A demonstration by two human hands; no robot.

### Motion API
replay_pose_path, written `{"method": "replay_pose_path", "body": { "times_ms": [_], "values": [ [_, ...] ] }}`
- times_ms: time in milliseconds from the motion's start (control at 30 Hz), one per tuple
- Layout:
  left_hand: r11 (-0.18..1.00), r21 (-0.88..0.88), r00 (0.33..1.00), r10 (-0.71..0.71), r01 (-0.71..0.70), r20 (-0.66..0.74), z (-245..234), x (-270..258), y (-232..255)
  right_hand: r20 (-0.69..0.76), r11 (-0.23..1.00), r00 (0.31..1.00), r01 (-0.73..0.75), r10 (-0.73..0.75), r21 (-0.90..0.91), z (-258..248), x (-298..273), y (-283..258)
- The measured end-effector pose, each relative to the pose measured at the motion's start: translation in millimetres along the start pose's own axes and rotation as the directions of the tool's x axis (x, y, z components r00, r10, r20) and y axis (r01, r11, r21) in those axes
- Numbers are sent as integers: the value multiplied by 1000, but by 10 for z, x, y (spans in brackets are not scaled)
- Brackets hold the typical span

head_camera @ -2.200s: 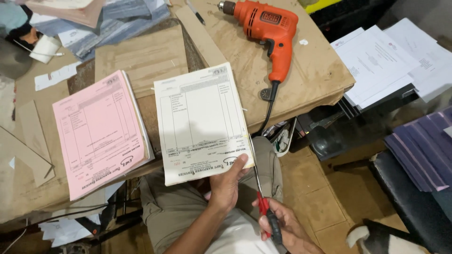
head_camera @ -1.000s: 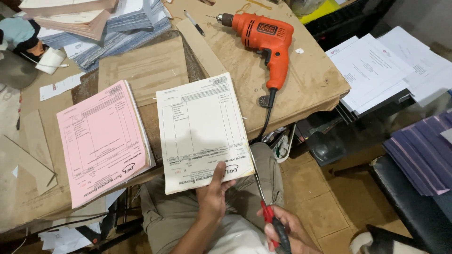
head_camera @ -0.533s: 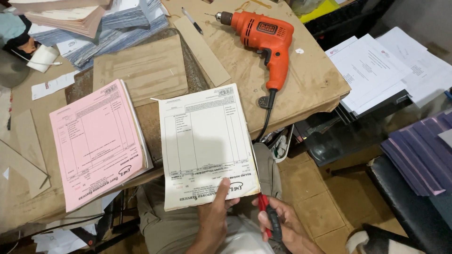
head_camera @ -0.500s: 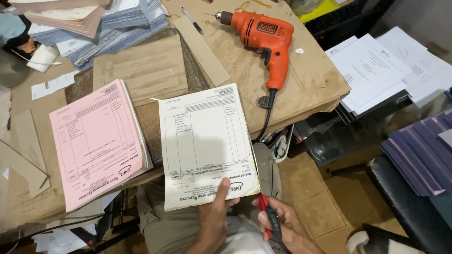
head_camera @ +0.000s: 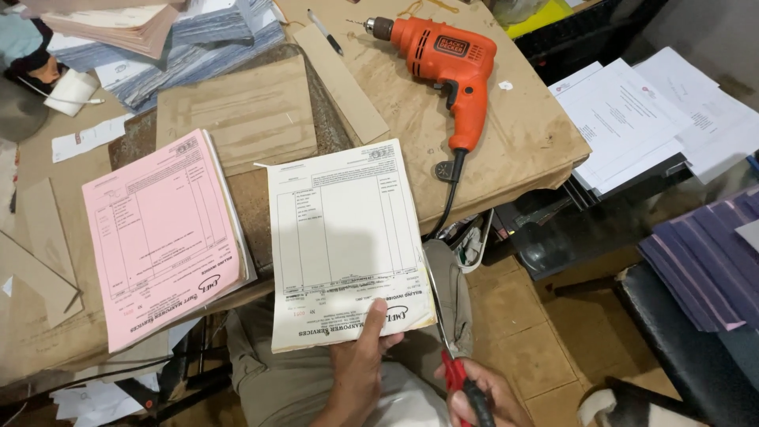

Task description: Sorting and organizing multi-part paper forms into different colored stacks and using scissors to separate them.

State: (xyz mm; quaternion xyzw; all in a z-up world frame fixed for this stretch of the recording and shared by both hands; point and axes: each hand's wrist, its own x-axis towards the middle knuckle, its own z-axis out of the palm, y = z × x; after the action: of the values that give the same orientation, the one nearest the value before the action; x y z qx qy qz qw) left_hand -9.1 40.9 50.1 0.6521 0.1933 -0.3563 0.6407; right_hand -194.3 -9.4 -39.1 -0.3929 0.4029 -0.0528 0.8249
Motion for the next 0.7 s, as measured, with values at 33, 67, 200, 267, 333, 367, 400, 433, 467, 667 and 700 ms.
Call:
{"method": "replay_pose_path", "body": {
  "times_ms": [33, 67, 200, 267, 333, 367, 400, 433, 467, 667, 700],
  "values": [
    [1000, 4, 1000, -16, 16, -6, -13, -8, -18, 12, 1000, 1000, 8, -8, -4, 8, 10, -13],
    [1000, 9, 1000, -27, 28, -10, -21, -12, -26, 23, 1000, 1000, 21, -21, -6, 20, 29, -32],
    [999, 18, 999, -51, 51, -17, -58, -58, -18, 65, 997, 995, 71, -69, -15, 89, 150, -158],
    [993, 14, 993, -117, 117, 26, -114, -98, -25, 85, 978, 974, 208, -209, 15, 138, 267, -224],
    [995, 28, 995, -96, 96, -1, -152, -46, -131, 119, 956, 949, 292, -293, 29, 69, 440, -125],
    [996, 43, 997, -75, 76, -29, -169, -16, -184, 153, 927, 915, 372, -374, 45, 34, 531, -77],
    [996, 44, 997, -76, 78, -29, -177, -20, -204, 151, 928, 915, 370, -373, 45, 28, 551, -70],
    [998, 18, 998, -65, 65, -28, -183, -24, -224, 138, 936, 926, 347, -352, 61, 21, 571, -63],
    [999, -9, 998, -52, 52, -27, -186, -24, -239, 126, 943, 935, 325, -332, 77, 15, 597, -62],
    [997, -45, 998, -60, 59, -31, -260, 98, -417, 87, 956, 952, 287, -292, 67, 28, 543, -74],
    [997, -41, 998, -61, 60, -30, -256, 89, -425, 84, 956, 953, 287, -292, 70, 14, 535, -61]
  ]
}}
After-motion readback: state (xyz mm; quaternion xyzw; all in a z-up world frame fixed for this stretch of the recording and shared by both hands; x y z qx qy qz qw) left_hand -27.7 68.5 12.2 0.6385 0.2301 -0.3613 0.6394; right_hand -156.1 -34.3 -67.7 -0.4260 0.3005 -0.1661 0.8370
